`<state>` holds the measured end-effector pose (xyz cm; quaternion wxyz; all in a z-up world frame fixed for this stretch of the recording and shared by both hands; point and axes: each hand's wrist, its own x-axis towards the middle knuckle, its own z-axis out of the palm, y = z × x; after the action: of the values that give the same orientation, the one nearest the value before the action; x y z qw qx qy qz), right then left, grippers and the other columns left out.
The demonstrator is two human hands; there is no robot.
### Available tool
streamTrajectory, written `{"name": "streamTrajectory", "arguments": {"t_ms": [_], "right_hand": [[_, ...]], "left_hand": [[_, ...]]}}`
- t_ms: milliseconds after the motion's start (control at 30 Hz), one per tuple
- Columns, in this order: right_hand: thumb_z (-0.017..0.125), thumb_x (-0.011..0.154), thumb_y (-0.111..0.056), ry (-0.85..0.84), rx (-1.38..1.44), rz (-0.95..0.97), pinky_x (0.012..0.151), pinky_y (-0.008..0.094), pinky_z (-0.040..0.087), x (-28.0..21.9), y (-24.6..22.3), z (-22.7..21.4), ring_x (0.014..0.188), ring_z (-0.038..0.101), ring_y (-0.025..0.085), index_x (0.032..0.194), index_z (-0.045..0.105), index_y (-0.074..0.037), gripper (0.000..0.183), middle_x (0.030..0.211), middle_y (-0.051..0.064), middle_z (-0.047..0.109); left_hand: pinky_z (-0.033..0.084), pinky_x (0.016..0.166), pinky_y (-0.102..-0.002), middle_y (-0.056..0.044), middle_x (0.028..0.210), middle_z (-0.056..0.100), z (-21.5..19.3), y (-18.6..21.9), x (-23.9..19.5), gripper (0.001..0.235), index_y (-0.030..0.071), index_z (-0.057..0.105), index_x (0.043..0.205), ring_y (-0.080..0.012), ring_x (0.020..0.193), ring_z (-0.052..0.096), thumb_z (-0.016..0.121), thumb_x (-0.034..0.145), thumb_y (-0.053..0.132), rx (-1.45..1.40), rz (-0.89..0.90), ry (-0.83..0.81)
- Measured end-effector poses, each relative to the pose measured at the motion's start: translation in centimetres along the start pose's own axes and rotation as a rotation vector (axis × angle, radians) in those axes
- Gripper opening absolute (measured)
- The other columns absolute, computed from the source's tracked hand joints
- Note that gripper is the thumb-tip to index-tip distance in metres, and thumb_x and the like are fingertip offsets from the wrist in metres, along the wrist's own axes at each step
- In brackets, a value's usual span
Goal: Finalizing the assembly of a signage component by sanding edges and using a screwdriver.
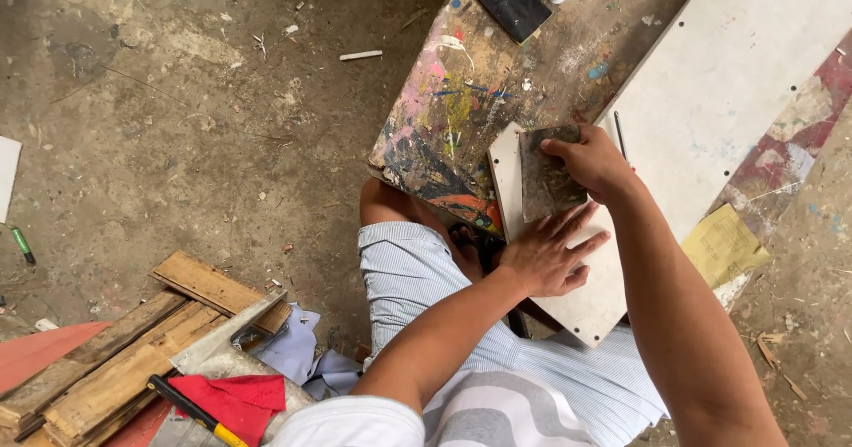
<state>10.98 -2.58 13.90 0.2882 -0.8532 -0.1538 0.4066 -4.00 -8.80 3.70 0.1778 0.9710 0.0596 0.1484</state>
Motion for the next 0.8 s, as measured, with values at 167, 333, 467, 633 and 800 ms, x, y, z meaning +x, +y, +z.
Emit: {"name": "streamTrajectory", "arguments": {"t_ms": [167, 333, 467, 633, 800], "right_hand": [[0.082, 0.079, -0.042, -0.004, -0.008, 0.031, 0.083, 0.049, 0.054, -0.5, -0.6, 0.0, 0.095, 0.07, 0.043, 0.102, 0.079, -0.013, 0.037, 0.092, 0.023, 0.071], [0.08, 0.079, -0.036, 0.014, 0.088, 0.121, 0.088, 0.05, 0.053, -0.5, -0.6, 0.2, 0.103, 0.067, 0.047, 0.108, 0.076, -0.012, 0.038, 0.099, 0.027, 0.069], [0.084, 0.078, -0.036, 0.055, 0.16, 0.153, 0.084, 0.05, 0.055, 1.9, 2.0, 1.1, 0.096, 0.069, 0.044, 0.106, 0.076, -0.01, 0.039, 0.093, 0.024, 0.069], [0.08, 0.081, -0.028, 0.078, 0.339, 0.201, 0.077, 0.049, 0.059, 2.8, 2.9, 2.6, 0.089, 0.071, 0.04, 0.105, 0.075, -0.008, 0.031, 0.091, 0.023, 0.069], [0.078, 0.083, -0.018, 0.102, 0.55, 0.216, 0.066, 0.051, 0.061, 5.8, 6.8, 5.0, 0.079, 0.072, 0.037, 0.104, 0.069, 0.004, 0.032, 0.084, 0.025, 0.066]], "left_hand": [[0.039, 0.119, -0.042, -0.023, 0.174, 0.016, -0.5, 0.1, 0.2, 0.073, 0.034, 0.013, 0.165, -0.0341, 0.159, 0.031, 0.032, 0.099, 0.056, 0.063, -0.026, -0.313], [0.031, 0.121, -0.044, -0.022, 0.17, 0.019, -1.5, 0.5, 0.8, 0.069, 0.035, 0.033, 0.158, -0.0336, 0.159, 0.025, 0.034, 0.095, 0.063, 0.166, -0.024, -0.306], [0.027, 0.123, -0.046, -0.021, 0.16, 0.039, -0.8, 0.6, 0.6, 0.065, 0.035, 0.052, 0.146, -0.0326, 0.153, 0.035, 0.044, 0.087, 0.062, 0.171, -0.03, -0.163], [0.012, 0.128, -0.05, -0.021, 0.162, 0.035, 1.4, 0.9, 0.2, 0.061, 0.03, 0.058, 0.138, -0.0327, 0.157, 0.024, 0.041, 0.088, 0.059, 0.111, -0.073, -0.273], [0.008, 0.128, -0.053, -0.023, 0.14, 0.055, -1.1, 1.1, 0.8, 0.053, 0.02, 0.074, 0.111, -0.0326, 0.147, 0.038, 0.04, 0.088, 0.054, 0.055, -0.076, -0.257]]}}
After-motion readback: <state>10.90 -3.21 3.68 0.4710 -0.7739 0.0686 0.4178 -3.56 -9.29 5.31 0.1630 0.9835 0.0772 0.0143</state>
